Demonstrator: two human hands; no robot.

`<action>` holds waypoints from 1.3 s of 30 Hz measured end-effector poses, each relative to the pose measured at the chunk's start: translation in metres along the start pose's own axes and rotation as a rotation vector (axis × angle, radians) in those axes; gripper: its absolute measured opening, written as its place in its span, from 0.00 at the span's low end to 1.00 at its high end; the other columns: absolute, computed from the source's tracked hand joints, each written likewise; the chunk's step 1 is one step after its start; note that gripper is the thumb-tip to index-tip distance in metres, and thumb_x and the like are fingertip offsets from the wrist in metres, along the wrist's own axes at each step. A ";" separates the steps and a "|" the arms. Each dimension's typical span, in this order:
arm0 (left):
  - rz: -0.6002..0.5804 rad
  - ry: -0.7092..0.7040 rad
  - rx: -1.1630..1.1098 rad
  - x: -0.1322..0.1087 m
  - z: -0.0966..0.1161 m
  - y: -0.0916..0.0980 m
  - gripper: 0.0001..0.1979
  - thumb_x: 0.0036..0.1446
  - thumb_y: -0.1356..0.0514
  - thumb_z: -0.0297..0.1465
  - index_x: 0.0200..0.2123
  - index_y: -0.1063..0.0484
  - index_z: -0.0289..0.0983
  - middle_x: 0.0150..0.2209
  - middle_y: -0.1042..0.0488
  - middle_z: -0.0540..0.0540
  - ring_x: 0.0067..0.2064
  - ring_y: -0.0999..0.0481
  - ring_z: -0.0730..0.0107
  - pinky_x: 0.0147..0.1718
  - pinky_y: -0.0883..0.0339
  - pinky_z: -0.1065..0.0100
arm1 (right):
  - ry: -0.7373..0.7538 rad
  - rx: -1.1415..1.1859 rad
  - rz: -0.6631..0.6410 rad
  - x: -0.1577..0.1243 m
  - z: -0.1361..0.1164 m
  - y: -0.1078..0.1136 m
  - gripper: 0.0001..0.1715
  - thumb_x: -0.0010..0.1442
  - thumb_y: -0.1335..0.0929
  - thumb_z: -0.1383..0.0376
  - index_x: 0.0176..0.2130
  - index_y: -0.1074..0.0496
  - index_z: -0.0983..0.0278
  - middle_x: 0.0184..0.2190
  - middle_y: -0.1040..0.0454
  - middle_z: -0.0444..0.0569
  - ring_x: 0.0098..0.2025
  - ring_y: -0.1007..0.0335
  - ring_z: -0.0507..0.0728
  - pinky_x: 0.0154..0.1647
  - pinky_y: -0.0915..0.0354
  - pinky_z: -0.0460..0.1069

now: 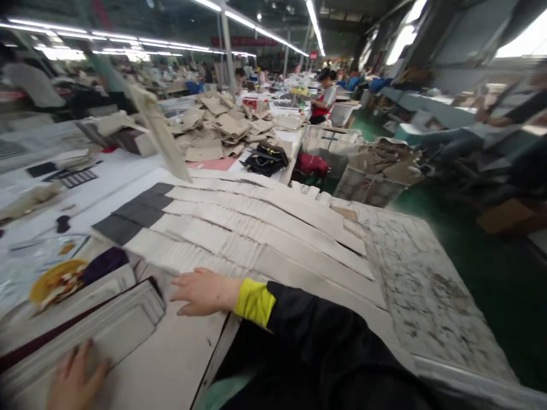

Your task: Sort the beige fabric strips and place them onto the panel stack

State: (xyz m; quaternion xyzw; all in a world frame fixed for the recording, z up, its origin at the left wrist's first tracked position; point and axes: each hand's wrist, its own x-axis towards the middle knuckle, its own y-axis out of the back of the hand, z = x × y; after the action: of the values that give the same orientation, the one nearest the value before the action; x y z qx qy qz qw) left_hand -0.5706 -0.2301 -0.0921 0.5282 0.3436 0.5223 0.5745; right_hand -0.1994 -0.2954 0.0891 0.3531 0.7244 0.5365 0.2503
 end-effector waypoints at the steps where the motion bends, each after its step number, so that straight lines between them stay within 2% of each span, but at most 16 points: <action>1: 0.019 0.014 -0.036 -0.009 -0.001 0.002 0.35 0.47 0.56 0.45 0.52 0.45 0.24 0.54 0.48 0.30 0.56 0.49 0.47 0.51 0.50 0.51 | 0.040 0.026 -0.027 0.011 -0.017 -0.010 0.23 0.56 0.41 0.57 0.49 0.37 0.65 0.56 0.47 0.54 0.56 0.51 0.57 0.53 0.51 0.55; 4: 0.054 0.060 -0.153 -0.048 -0.005 0.011 0.29 0.50 0.54 0.40 0.53 0.45 0.30 0.56 0.48 0.35 0.57 0.48 0.56 0.53 0.49 0.55 | 0.095 0.130 -0.123 0.036 -0.053 -0.046 0.26 0.55 0.40 0.57 0.51 0.39 0.67 0.56 0.47 0.56 0.56 0.51 0.58 0.54 0.51 0.53; 9: 0.049 0.191 -0.185 -0.142 -0.022 0.014 0.21 0.53 0.52 0.34 0.50 0.41 0.34 0.54 0.43 0.39 0.54 0.43 0.62 0.52 0.46 0.58 | 0.045 0.162 -0.290 0.074 -0.071 -0.104 0.34 0.53 0.38 0.59 0.55 0.46 0.72 0.56 0.49 0.59 0.57 0.53 0.59 0.56 0.53 0.51; 13: 0.088 0.326 -0.125 -0.214 -0.027 0.013 0.19 0.54 0.52 0.35 0.49 0.38 0.36 0.53 0.40 0.41 0.54 0.42 0.62 0.51 0.46 0.57 | 0.065 0.108 -0.281 0.112 -0.088 -0.131 0.36 0.52 0.38 0.59 0.57 0.49 0.72 0.56 0.49 0.58 0.57 0.53 0.57 0.56 0.52 0.50; 16: 0.111 0.373 -0.097 -0.242 -0.024 0.014 0.19 0.55 0.53 0.36 0.49 0.39 0.37 0.54 0.41 0.43 0.55 0.44 0.62 0.52 0.48 0.57 | 0.095 0.050 -0.236 0.146 -0.105 -0.146 0.37 0.52 0.38 0.60 0.57 0.50 0.73 0.57 0.50 0.57 0.58 0.55 0.57 0.56 0.54 0.51; 21: 0.100 0.392 -0.068 -0.251 -0.017 0.016 0.19 0.57 0.55 0.34 0.51 0.40 0.39 0.55 0.42 0.45 0.57 0.47 0.66 0.54 0.53 0.56 | 0.077 -0.050 -0.147 0.210 -0.121 -0.159 0.38 0.49 0.37 0.61 0.56 0.49 0.73 0.57 0.52 0.60 0.58 0.57 0.60 0.56 0.55 0.53; 25: 0.094 0.407 -0.087 -0.251 -0.014 0.019 0.18 0.57 0.56 0.33 0.51 0.41 0.40 0.55 0.43 0.46 0.57 0.49 0.67 0.55 0.54 0.57 | 0.038 -0.114 -0.091 0.255 -0.124 -0.158 0.31 0.48 0.36 0.61 0.50 0.41 0.72 0.56 0.50 0.61 0.57 0.56 0.61 0.55 0.55 0.53; 28: 0.096 0.423 -0.106 -0.251 -0.013 0.022 0.18 0.57 0.55 0.32 0.50 0.41 0.40 0.55 0.43 0.47 0.58 0.49 0.68 0.55 0.55 0.57 | 0.018 -0.141 -0.071 0.278 -0.128 -0.159 0.27 0.48 0.35 0.58 0.45 0.37 0.70 0.54 0.48 0.60 0.56 0.52 0.61 0.54 0.53 0.53; 31: 0.100 0.441 -0.132 -0.250 -0.011 0.025 0.18 0.56 0.55 0.31 0.50 0.40 0.41 0.55 0.43 0.47 0.57 0.49 0.68 0.55 0.55 0.57 | -0.023 -0.161 -0.059 0.289 -0.133 -0.162 0.28 0.45 0.34 0.55 0.42 0.36 0.70 0.53 0.46 0.61 0.54 0.50 0.62 0.51 0.51 0.54; 34: 0.101 0.453 -0.170 -0.250 -0.010 0.028 0.18 0.56 0.55 0.31 0.50 0.40 0.41 0.55 0.42 0.46 0.57 0.49 0.67 0.55 0.55 0.57 | -0.043 -0.164 -0.037 0.289 -0.136 -0.164 0.24 0.45 0.35 0.55 0.38 0.35 0.70 0.47 0.40 0.61 0.50 0.45 0.63 0.48 0.48 0.55; 37: 0.112 0.468 -0.208 -0.250 -0.009 0.029 0.18 0.56 0.55 0.31 0.50 0.40 0.41 0.55 0.42 0.46 0.57 0.49 0.66 0.55 0.56 0.56 | -0.008 -0.137 -0.023 0.278 -0.141 -0.165 0.20 0.49 0.37 0.55 0.36 0.36 0.69 0.41 0.36 0.57 0.45 0.40 0.60 0.45 0.46 0.53; 39: 0.122 0.471 -0.230 -0.250 -0.008 0.031 0.18 0.56 0.54 0.31 0.50 0.40 0.41 0.54 0.42 0.46 0.57 0.48 0.66 0.55 0.56 0.56 | 0.029 -0.101 -0.038 0.265 -0.148 -0.167 0.20 0.51 0.39 0.55 0.38 0.37 0.68 0.38 0.34 0.54 0.41 0.37 0.57 0.41 0.43 0.50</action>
State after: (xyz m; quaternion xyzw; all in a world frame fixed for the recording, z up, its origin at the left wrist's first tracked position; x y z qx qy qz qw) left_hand -0.6403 -0.4718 -0.1035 0.3431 0.3739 0.7000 0.5025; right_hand -0.5152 -0.2068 -0.0215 0.3184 0.7065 0.5725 0.2676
